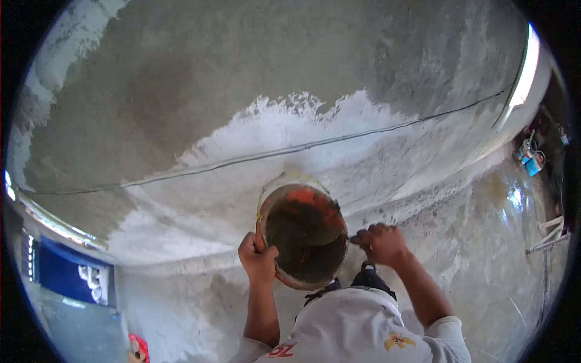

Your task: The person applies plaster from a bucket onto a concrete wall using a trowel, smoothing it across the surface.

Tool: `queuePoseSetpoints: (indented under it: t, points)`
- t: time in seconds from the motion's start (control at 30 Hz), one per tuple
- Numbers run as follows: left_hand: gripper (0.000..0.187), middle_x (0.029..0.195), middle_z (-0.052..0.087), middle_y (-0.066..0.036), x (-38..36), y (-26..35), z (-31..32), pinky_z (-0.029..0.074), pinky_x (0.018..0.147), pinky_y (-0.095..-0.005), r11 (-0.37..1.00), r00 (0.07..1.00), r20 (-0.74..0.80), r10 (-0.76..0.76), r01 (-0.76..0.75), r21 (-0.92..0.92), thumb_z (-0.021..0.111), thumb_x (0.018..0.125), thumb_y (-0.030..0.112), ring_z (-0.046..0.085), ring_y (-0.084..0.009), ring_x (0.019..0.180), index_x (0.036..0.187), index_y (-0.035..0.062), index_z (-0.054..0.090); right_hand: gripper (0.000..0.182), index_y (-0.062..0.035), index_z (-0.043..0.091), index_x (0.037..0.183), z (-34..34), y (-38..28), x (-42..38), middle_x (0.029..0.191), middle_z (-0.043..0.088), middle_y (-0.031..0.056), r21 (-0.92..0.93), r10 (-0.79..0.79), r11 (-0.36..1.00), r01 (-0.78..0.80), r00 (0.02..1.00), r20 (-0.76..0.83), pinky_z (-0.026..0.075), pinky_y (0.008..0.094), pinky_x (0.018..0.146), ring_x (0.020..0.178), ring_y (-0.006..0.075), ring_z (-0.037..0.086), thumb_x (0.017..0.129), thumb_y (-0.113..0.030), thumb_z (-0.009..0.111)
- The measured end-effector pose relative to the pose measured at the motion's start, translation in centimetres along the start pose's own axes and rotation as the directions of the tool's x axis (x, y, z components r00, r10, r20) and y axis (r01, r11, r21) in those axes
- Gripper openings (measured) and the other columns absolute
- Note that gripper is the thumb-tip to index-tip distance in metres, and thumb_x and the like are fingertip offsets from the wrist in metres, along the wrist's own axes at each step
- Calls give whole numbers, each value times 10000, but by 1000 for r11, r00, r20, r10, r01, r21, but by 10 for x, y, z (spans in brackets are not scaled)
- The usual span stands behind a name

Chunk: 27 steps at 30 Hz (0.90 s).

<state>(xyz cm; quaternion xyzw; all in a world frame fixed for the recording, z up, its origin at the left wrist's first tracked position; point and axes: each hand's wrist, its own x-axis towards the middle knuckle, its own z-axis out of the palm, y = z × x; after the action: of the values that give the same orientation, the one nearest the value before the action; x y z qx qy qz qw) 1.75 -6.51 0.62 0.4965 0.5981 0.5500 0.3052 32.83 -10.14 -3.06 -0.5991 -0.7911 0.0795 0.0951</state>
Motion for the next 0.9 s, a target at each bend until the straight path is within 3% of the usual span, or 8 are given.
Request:
queuePoseSetpoints:
  t: [0.13, 0.2, 0.3, 0.33, 0.5, 0.73, 0.8, 0.9]
  points:
    - [295, 622, 388, 50, 6, 14, 8, 303, 515, -247, 1000, 1000, 2, 22, -22, 10, 624, 579, -42, 345, -63, 576, 640, 99, 372, 231, -273, 691, 1015, -13, 19, 37, 849, 613, 26, -122, -190, 978, 169, 964, -187, 534, 390, 659, 809, 230, 652, 804, -189, 649]
    - [306, 627, 385, 54, 4, 16, 12, 283, 518, -237, 994, 999, 23, 49, -47, -99, 623, 572, -54, 337, -56, 579, 640, 103, 369, 272, -282, 686, 1035, -17, 24, 50, 835, 595, 19, -193, -306, 945, 264, 923, -232, 523, 373, 636, 776, 216, 640, 794, -163, 642]
    - [318, 630, 390, 57, 4, 8, 19, 274, 521, -235, 986, 998, -3, 70, -70, -154, 619, 561, -70, 345, -50, 581, 640, 106, 366, 341, -110, 666, 1112, -22, 29, 69, 926, 608, 59, -262, -425, 897, 356, 855, -296, 511, 353, 665, 801, 204, 616, 784, -201, 652]
    - [321, 630, 390, 57, 3, 12, 23, 272, 522, -236, 972, 998, 8, 70, -66, -224, 617, 558, -74, 346, -49, 581, 640, 107, 365, 341, -110, 666, 1112, -25, 28, 70, 926, 608, 59, -248, -432, 896, 368, 851, -298, 511, 353, 665, 801, 204, 616, 784, -201, 652]
    - [314, 648, 433, 35, -8, 33, 47, 319, 554, -228, 986, 998, 53, 44, -35, -164, 571, 545, -84, 371, -69, 591, 664, 114, 357, 360, -109, 675, 1116, -17, 37, 82, 988, 614, 60, -380, -506, 852, 361, 754, -419, 494, 325, 701, 866, 195, 597, 777, -217, 627]
    - [328, 621, 431, 37, -12, 38, 73, 302, 519, -236, 982, 997, 79, 1, 14, -190, 604, 551, -106, 377, -63, 557, 641, 112, 376, 398, -142, 671, 1166, -2, 45, 75, 1022, 612, 31, -372, -635, 772, 515, 610, -473, 470, 323, 755, 889, 179, 583, 782, -228, 606]
    - [326, 622, 439, 33, -7, 28, 71, 307, 519, -236, 981, 997, 83, 3, 13, -192, 600, 556, -109, 382, -65, 558, 642, 110, 375, 411, -144, 668, 1181, -2, 43, 68, 1043, 611, 19, -363, -749, 649, 669, 476, -461, 459, 320, 772, 901, 175, 582, 785, -237, 604]
    - [320, 624, 454, 22, -7, 27, 72, 323, 520, -237, 978, 997, 71, -16, 31, -208, 592, 569, -116, 397, -72, 559, 643, 105, 372, 416, -167, 667, 1194, 4, 44, 62, 1059, 616, 10, -243, -728, 668, 703, 550, -410, 481, 326, 792, 924, 176, 589, 787, -229, 608]
